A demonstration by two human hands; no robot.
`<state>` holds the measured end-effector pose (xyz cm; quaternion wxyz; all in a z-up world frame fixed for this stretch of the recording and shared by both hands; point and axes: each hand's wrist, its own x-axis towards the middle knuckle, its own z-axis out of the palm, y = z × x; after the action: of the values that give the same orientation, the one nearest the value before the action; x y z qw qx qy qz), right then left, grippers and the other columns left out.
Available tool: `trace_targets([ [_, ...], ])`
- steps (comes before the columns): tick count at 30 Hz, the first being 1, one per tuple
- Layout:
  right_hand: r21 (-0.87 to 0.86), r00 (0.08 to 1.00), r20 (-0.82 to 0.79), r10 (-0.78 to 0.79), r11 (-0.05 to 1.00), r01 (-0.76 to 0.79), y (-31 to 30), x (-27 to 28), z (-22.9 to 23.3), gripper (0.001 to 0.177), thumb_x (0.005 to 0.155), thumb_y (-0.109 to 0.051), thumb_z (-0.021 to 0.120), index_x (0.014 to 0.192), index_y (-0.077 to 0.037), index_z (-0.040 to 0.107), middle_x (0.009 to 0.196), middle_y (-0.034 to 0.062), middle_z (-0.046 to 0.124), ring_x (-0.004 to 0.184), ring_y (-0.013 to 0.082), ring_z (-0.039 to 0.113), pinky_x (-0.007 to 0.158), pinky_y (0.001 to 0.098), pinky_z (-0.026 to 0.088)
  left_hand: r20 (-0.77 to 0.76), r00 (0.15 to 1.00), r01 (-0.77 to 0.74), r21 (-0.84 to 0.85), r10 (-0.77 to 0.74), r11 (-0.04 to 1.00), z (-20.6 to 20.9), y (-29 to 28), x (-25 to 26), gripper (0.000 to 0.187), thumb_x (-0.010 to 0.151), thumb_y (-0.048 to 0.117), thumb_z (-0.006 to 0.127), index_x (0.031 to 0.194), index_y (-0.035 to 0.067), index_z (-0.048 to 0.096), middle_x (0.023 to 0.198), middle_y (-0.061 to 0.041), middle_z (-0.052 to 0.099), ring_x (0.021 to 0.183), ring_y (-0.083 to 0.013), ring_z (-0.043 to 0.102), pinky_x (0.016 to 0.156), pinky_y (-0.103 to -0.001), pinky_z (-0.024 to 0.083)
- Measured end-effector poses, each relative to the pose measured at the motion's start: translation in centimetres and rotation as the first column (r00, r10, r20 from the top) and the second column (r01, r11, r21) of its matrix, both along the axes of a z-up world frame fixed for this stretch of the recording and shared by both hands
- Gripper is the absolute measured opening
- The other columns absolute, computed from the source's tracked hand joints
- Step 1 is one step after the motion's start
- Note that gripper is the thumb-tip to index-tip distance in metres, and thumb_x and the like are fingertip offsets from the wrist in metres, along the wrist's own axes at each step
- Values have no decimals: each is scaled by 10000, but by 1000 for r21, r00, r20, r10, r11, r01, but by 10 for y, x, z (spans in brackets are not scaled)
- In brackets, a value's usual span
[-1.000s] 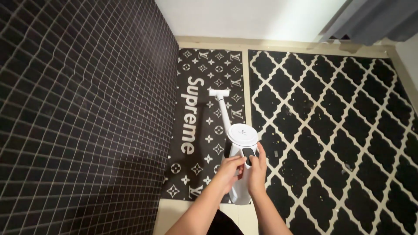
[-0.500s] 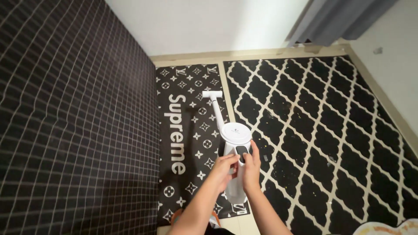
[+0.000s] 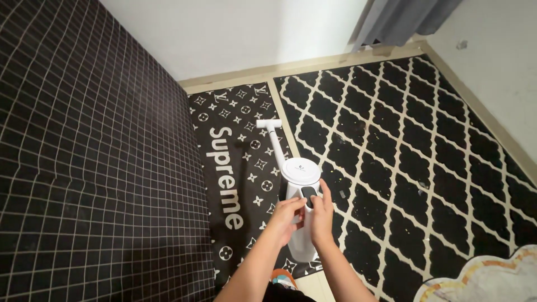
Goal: Assemble various parts of a handheld vacuum cleaner and then use it to vacuum a rug.
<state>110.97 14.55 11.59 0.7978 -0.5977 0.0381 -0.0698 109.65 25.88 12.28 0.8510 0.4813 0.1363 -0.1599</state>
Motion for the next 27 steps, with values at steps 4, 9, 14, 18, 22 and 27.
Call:
trace_targets([
  [4, -15, 999, 33, -7, 1000, 7, 3, 0, -2, 595, 911, -132, 478, 1497, -33, 461, 1054, 80, 670, 842, 114, 582, 725, 242, 486, 12, 1000, 13, -4, -13, 1000, -2, 3, 0, 265, 940, 236, 683, 719, 120, 596, 680, 24, 493, 692, -113, 484, 700, -348, 442],
  [9, 42, 1000, -8, -9, 999, 9, 5, 4, -3, 608, 908, -130, 476, 1509, -48, 449, 977, 91, 654, 731, 125, 562, 625, 258, 474, 26, 1000, 17, -20, -16, 1000, -2, 4, 5, 267, 938, 231, 679, 713, 115, 595, 677, 11, 496, 704, -124, 495, 709, -363, 450],
  [14, 45, 999, -36, -6, 999, 8, 7, 1, 13, 609, 899, -138, 473, 1503, -60, 448, 916, 89, 652, 650, 136, 548, 575, 271, 461, 49, 999, 21, -26, -19, 999, 4, 5, 5, 281, 941, 230, 677, 706, 113, 579, 680, 8, 488, 719, -124, 502, 721, -378, 460],
  [18, -6, 1000, -12, -18, 1000, 18, 6, 5, 6, 603, 908, -147, 473, 1502, -48, 461, 934, 110, 662, 672, 139, 566, 608, 270, 475, 20, 1000, 8, -23, -8, 1000, 10, 5, 7, 260, 936, 222, 676, 715, 111, 597, 683, 6, 486, 717, -128, 488, 722, -379, 449],
  [22, -43, 996, 84, -24, 999, 27, 4, 11, -4, 595, 923, -147, 484, 1503, -14, 467, 1010, 105, 687, 751, 98, 614, 676, 243, 512, 24, 1000, 6, -41, -5, 999, 8, 5, 9, 248, 935, 214, 678, 724, 109, 602, 688, 4, 488, 714, -132, 478, 725, -377, 442],
  [27, 0, 1000, -15, -2, 1000, 2, 7, 7, 15, 608, 902, -159, 469, 1500, -45, 460, 937, 114, 676, 635, 135, 572, 588, 277, 486, 24, 1000, -2, -31, 3, 1000, 11, 6, 9, 268, 936, 216, 684, 717, 98, 586, 684, 3, 487, 705, -137, 479, 723, -381, 448],
])
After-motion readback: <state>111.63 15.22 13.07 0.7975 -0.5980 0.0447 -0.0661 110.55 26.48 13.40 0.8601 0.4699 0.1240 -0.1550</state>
